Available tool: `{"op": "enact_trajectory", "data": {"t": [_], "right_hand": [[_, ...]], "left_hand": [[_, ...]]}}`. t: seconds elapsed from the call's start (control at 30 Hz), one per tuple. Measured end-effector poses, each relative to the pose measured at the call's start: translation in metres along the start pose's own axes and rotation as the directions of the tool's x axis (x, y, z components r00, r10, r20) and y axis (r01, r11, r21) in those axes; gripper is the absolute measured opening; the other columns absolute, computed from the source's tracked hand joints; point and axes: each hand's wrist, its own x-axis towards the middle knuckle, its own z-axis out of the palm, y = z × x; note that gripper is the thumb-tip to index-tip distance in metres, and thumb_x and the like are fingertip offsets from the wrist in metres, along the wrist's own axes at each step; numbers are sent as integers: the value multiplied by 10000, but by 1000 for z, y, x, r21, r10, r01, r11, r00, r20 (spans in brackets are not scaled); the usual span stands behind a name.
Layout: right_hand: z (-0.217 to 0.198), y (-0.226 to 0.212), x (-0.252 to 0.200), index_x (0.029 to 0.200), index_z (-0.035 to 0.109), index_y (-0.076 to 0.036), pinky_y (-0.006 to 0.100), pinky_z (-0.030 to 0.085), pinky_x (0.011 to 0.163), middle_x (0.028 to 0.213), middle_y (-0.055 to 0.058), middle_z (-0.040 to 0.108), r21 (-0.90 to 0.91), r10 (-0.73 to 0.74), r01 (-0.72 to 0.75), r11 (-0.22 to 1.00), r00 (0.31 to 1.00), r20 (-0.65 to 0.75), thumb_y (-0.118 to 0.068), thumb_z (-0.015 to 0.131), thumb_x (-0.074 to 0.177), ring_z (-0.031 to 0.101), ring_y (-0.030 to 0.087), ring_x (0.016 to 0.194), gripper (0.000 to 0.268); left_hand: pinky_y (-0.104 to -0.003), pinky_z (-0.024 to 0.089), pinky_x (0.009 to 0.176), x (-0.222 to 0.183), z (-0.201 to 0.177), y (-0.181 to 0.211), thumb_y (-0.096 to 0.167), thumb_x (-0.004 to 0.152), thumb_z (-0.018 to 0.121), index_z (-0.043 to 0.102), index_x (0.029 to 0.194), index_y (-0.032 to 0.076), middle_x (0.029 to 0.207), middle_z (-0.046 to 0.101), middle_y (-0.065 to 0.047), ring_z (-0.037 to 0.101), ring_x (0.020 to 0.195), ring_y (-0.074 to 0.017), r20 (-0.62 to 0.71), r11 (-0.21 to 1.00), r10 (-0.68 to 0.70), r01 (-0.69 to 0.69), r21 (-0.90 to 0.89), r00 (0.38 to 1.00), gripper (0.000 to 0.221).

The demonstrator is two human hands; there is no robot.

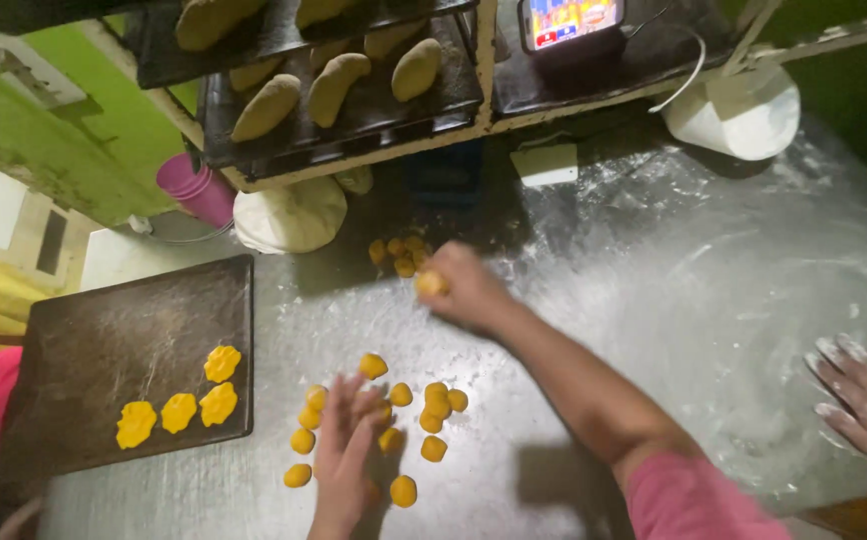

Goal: Shaping small pieces of yellow dough into balls and placing them on a baking tray

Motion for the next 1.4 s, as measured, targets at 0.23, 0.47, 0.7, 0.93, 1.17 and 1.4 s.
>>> {"op": "enact_trajectory", "data": {"t": [0.23,0.47,0.7,0.93,1.17,1.4], "right_hand": [[143,35,-82,831,578,-107,409,426,476,785,55,530,-382,-804,723,575,587,-99,-477,750,722,543,254,646,422],[235,28,-93,795,594,-172,286,447,714,885,-12,595,510,-85,454,730,802,-592,-202,670,925,543,125,765,154],[299,-49,-164,1341,326,-84,350,233,1056,1453,96,281,485,-142,492,723,793,-593,-287,489,1036,262,218,1288,400],[245,-110,-217,1619,36,5,503,41,1301,1722,218,-8,71,-399,539,839,699,-594,-784,195,982,-21,349,1613,1025],[252,-105,-213,1617,14,-23,433,57,1323,1731,134,-12,324,-316,615,719,704,-635,-396,353,1034,28,269,1610,769],[294,-83,-215,1626,-10,23,448,-57,1279,1718,192,-26,508,-360,668,544,732,-578,-778,459,898,-20,284,1585,1180]], "left_hand": [[-280,314,375,87,-88,-85,328,1006,612,547,918,47,619,449,-66,416,451,-139,453,999,54,-46,-29,890,302],[-417,461,904,54,-151,-62,-29,835,566,339,1498,76,1478,473,-263,529,1188,-389,532,989,15,67,-134,846,709],[-308,236,1271,-11,-151,5,536,906,430,345,1592,153,1687,347,26,332,1540,-123,350,990,-27,72,-117,936,791],[-453,41,1314,-32,-193,-20,446,1110,308,133,1611,25,1726,-5,-151,-25,1614,-284,845,603,507,-769,-210,167,678],[-418,102,1305,-8,-196,-40,346,1056,478,10,1630,44,1730,-55,-141,-25,1614,-279,860,502,494,-849,-163,126,800],[-484,377,1158,32,-158,-50,203,1031,341,192,1630,139,1678,249,-54,251,1533,-217,773,890,301,-456,-17,559,621]]}}
